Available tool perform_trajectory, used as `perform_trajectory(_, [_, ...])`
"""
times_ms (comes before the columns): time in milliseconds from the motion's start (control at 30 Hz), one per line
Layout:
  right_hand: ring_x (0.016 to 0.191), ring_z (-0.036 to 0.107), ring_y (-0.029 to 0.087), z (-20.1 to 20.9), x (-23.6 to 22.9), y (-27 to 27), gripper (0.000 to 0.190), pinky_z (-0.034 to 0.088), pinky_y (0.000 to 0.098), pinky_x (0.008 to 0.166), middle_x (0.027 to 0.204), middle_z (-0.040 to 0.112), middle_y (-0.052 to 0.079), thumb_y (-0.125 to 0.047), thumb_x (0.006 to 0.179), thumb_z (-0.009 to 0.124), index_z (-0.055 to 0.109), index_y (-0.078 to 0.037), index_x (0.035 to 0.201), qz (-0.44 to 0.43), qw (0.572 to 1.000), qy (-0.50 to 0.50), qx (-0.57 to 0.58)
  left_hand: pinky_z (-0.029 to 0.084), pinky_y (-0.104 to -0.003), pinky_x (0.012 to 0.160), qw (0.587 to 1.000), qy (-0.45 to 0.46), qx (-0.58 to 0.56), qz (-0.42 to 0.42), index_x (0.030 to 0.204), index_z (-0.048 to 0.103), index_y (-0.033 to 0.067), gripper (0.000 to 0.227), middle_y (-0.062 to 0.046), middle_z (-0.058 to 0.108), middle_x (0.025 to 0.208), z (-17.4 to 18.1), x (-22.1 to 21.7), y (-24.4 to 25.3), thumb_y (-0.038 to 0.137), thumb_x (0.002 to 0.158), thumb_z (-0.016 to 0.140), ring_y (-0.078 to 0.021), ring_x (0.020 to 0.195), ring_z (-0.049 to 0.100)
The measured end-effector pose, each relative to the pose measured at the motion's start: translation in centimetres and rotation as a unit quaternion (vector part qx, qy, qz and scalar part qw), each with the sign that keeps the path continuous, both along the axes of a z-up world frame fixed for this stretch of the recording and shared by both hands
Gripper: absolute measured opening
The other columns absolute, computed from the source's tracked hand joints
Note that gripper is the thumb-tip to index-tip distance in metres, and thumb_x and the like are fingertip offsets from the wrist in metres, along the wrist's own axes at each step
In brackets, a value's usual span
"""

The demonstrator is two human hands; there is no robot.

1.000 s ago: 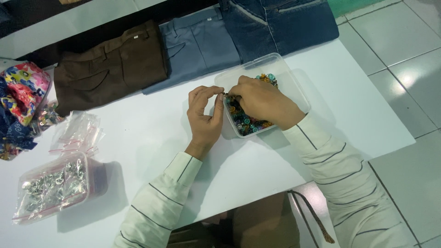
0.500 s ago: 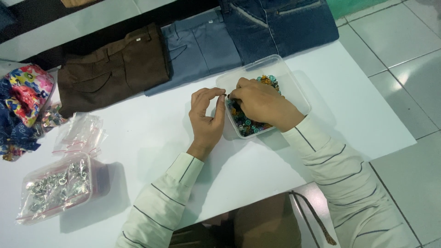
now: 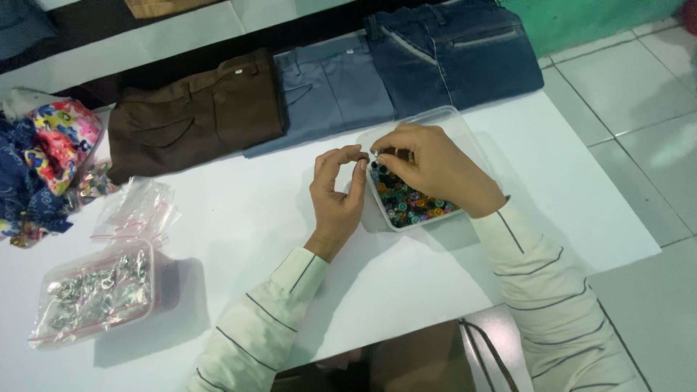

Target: The person sorts colorful buttons into a container by hand and places silver buttons into a small plastic bag.

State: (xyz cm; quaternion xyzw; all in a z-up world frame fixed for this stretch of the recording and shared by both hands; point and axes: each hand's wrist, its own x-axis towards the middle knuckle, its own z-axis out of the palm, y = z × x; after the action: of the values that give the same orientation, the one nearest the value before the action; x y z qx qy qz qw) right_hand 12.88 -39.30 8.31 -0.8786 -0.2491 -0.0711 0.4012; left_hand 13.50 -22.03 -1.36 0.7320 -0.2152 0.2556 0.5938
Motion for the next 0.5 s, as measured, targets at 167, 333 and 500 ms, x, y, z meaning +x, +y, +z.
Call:
perform_trajectory(167, [0.08,0.073,0.033,-0.5,-0.1,0.4,0.023,0.059,0.0365,0.061,0.09,0.075,0.022,0.0,0.092,0.065,0.075,0.004,0.112,0.005,1.0,-0.014,0.004,0.046,-0.036,0.097,1.0,-0.014,-0.001,-0.003,0.114,0.069,0.0159,0.015,0.0,0.073,0.099,0.2,0.2,0.1,0.01,0.101,0.064,-0.0172,0.103,0.062])
perform_trajectory(333, [0.078,0.074,0.034,-0.8,-0.3,0.9,0.02,0.058,0.0358,0.058,0.088,0.075,0.024,0.003,0.091,0.066,0.075,0.007,0.109,0.007,0.999,-0.042,-0.001,0.047,-0.037,0.095,1.0,-0.014,-0.001,-0.009,0.111,0.069,0.0149,0.013,-0.002,0.074,0.098,0.2,0.2,0.1,0.01,0.101,0.064,-0.0191,0.101,0.064])
perform_trajectory(500, [0.075,0.073,0.025,-1.0,-0.5,1.1,0.02,0.057,0.0326,0.057,0.086,0.076,0.019,-0.003,0.094,0.065,0.076,0.005,0.11,0.01,0.997,-0.015,0.071,0.048,-0.036,0.095,1.0,-0.006,0.003,-0.003,0.111,0.068,0.014,0.013,-0.001,0.073,0.1,0.0,0.1,0.2,0.009,0.099,0.066,-0.0184,0.101,0.066])
